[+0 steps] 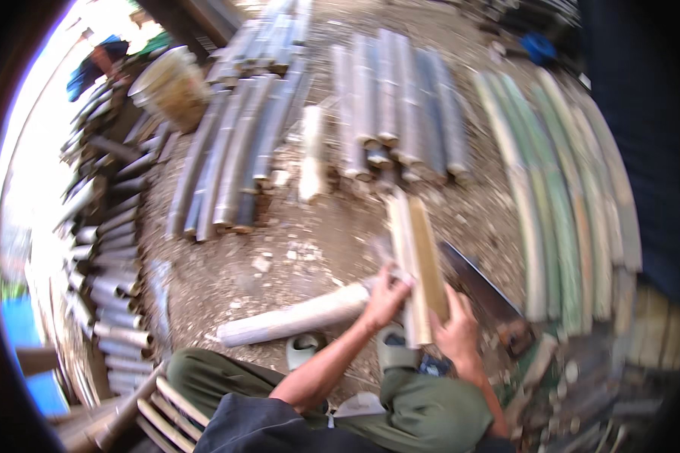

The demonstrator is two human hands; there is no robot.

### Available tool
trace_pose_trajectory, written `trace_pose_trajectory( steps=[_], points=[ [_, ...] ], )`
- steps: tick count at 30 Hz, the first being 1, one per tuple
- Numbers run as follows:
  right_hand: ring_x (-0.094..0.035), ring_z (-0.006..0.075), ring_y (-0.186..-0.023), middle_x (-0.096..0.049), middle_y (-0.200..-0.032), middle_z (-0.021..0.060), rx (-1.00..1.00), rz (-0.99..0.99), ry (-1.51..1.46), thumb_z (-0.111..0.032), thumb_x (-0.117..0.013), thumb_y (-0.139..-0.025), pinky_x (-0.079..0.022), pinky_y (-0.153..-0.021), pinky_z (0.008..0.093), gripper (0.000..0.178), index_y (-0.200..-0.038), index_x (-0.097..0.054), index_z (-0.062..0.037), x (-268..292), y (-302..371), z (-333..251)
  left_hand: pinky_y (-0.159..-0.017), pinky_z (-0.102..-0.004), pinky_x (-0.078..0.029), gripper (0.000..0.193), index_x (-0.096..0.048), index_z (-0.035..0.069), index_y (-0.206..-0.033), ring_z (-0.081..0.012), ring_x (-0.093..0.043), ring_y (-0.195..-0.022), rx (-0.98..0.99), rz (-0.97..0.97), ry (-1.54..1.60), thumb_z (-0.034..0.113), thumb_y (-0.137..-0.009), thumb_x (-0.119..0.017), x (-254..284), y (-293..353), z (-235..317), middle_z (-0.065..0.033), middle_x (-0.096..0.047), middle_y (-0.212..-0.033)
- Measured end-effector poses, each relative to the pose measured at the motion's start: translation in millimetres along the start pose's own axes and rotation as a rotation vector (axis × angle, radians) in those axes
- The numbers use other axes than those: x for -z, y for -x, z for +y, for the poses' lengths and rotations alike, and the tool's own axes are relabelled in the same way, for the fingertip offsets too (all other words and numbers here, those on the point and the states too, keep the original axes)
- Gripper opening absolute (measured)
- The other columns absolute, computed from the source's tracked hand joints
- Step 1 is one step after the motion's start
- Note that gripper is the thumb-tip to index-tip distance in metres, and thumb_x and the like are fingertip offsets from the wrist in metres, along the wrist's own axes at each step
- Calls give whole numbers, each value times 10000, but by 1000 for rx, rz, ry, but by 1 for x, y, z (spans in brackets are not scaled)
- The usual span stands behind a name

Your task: The person measures a length of bamboo with a tape measure and then saws it into segments using a hand saw.

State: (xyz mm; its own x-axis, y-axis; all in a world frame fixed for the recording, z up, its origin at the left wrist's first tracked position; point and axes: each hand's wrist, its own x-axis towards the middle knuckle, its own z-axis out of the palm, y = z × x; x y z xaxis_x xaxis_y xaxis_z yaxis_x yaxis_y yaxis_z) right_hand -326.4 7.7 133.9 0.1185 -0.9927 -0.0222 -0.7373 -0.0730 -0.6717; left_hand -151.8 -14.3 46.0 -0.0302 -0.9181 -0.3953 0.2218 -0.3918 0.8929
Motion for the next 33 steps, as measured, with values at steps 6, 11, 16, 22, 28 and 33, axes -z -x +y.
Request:
trace_pose_trajectory(
  steps=[6,11,16,22,28,33],
  points=[
    [-573,355,-970,-534,-1056,188,244,-94,-45,3,-659,-796,-491,-832,415,329,-1125,-654,2,-38,-24,6,-1122,-396,-329,1005,-169,-60,-1517,-293,-375,-1368,85,-137,331,430,-844,-732,30,-4,-37,-242,-366,-1476],
    [-563,309,-964,-515,-1172,175,288,-37,-46,-49,-704,-771,-484,-846,397,573,-1301,-491,-2,-54,-51,-17,-1160,-394,-280,1016,-125,-46,-1529,-309,-344,-1394,-233,-14,116,258,-777,-738,46,-13,28,-248,-326,-1501],
    [-528,174,-864,-431,-1332,145,97,-32,-450,-127,-672,-838,-494,-729,311,712,-1459,-341,-22,-70,-88,-14,-1055,-496,-428,945,-251,6,-1501,-348,-460,-1289,-312,309,133,274,-692,-658,115,-52,70,-236,-427,-1406],
    [-587,317,-1058,-550,-1262,181,-249,-53,-19,-230,-681,-921,-484,-884,424,618,-1455,-411,-75,-27,-34,53,-891,-469,-531,909,-362,-20,-1442,-327,-569,-1110,-673,393,136,374,-684,-673,304,-110,303,-209,-542,-1238],
    [-602,303,-1021,-576,-1204,175,-404,-213,120,-213,-683,-887,-494,-841,411,581,-1398,-454,-55,-42,4,59,-1123,-641,-313,1149,180,55,-1525,-478,-287,-1414,-529,320,608,791,-866,-408,453,-95,563,-257,50,-1607],
    [-614,291,-990,-597,-1156,169,-516,-134,86,-199,-685,-859,-503,-806,399,551,-1350,-490,-39,-28,82,124,-1141,-418,-393,876,-140,-82,-1507,-370,-417,-1376,-784,232,279,619,-1004,-289,397,-131,493,-286,-373,-1491]
  ],
)
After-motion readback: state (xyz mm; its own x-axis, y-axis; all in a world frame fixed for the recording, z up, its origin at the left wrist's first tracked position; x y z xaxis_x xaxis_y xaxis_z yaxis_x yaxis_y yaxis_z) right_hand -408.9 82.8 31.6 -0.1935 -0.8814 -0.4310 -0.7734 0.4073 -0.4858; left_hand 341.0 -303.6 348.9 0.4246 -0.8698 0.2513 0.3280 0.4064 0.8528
